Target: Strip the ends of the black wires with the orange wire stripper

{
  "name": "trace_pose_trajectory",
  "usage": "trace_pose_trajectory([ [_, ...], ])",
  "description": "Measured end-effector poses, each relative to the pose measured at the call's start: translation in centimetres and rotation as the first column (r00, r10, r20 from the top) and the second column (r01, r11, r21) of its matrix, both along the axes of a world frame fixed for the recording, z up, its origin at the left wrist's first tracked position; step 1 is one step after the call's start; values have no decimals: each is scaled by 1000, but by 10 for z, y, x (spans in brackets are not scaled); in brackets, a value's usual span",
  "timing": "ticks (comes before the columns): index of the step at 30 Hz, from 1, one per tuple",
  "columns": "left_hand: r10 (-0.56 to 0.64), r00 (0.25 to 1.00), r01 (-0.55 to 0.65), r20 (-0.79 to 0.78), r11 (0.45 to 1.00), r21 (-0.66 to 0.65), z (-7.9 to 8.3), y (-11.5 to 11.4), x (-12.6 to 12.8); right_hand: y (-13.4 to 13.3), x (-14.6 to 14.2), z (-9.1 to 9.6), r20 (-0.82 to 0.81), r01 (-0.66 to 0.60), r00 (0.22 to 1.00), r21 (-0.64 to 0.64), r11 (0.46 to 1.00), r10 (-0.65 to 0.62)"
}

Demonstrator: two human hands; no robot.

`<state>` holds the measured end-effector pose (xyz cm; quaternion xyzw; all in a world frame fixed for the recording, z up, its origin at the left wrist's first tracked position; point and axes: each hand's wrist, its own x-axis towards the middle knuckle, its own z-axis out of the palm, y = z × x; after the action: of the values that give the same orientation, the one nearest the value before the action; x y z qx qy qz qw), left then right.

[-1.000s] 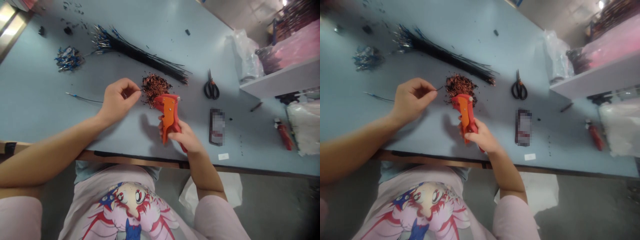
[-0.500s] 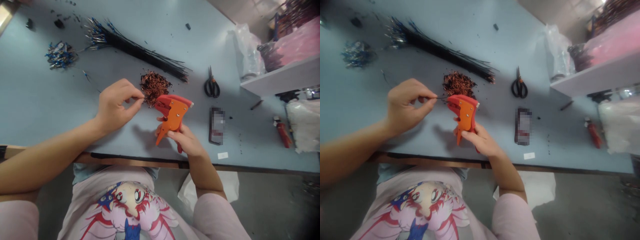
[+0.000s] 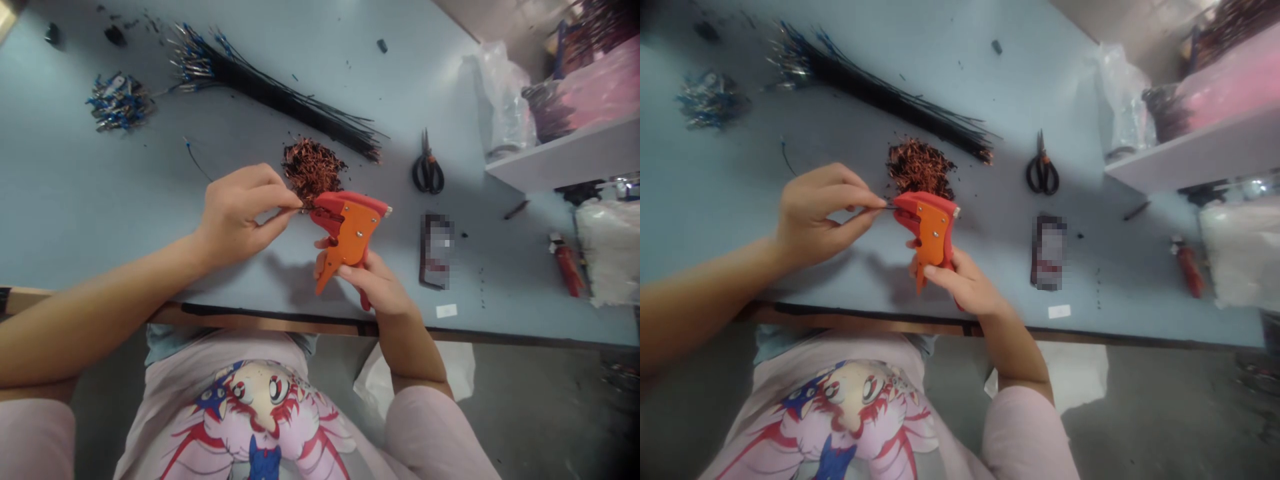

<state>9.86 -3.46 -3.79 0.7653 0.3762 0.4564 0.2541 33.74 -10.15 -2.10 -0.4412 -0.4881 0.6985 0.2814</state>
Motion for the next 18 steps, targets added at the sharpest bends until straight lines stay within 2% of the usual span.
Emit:
trace_pose_trajectory([
  [3,-3,999,4,-36,999,32,4,0,0,0,1,1,4,1,1000,-7,1000,-1],
  [8,-29,998,23,-53,992,-122,8,1,-1,1,2,-2,-51,-5,999,-53,999,2],
  [10,-47,998,42,-44,994,-105,8,2,-2,1,3,-2,-53,-11,999,-52,999,8],
  [15,-78,996,79,-33,996,40,6,2,-2,1,3,-1,-57,-26,998,-54,998,23],
  [18,-71,995,72,-73,997,22,7,2,-3,0,2,0,-43,-27,999,-49,998,25],
])
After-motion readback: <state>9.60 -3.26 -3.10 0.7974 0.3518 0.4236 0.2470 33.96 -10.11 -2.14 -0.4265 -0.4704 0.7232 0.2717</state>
